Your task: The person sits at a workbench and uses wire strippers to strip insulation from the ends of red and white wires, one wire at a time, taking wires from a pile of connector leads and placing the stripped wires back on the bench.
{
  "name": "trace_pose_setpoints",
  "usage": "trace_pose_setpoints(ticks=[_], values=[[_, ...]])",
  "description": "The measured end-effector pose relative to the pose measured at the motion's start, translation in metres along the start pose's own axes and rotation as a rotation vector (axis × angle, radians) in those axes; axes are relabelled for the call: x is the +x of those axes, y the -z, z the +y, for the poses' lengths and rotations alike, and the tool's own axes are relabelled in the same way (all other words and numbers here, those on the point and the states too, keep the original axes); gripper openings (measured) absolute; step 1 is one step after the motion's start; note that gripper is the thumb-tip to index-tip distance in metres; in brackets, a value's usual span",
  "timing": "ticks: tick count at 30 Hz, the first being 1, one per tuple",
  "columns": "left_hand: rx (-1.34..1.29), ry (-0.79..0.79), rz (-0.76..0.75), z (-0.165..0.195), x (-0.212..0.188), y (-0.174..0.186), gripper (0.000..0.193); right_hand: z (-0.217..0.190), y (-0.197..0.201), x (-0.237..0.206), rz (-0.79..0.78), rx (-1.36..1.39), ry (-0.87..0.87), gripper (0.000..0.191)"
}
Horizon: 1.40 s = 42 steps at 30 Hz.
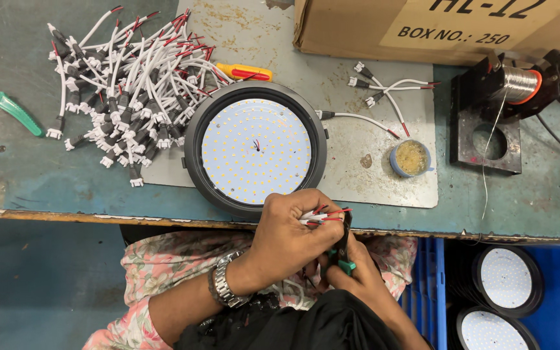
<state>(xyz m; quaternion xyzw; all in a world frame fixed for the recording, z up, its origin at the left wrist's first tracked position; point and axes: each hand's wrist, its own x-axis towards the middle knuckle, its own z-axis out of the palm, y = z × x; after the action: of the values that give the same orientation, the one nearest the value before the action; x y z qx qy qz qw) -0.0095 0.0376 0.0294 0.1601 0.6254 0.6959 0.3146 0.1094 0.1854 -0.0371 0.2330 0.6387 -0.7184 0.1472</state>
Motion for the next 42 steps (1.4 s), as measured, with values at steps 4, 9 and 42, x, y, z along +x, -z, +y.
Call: trace_pose_setpoints(ticks=[4, 9, 42], values=[[-0.011, -0.032, -0.027, 0.001, 0.000, 0.000, 0.016, 0.008, 0.008, 0.000, -0.113, 0.074, 0.053, 0.055], [-0.136, 0.097, -0.140, -0.001, 0.001, 0.006, 0.022, 0.021, 0.018, -0.001, -0.283, 0.300, -0.004, 0.040], [0.377, -0.464, 0.068, 0.001, -0.001, 0.002, 0.016, 0.029, 0.030, 0.001, -0.217, 0.165, 0.027, 0.076]])
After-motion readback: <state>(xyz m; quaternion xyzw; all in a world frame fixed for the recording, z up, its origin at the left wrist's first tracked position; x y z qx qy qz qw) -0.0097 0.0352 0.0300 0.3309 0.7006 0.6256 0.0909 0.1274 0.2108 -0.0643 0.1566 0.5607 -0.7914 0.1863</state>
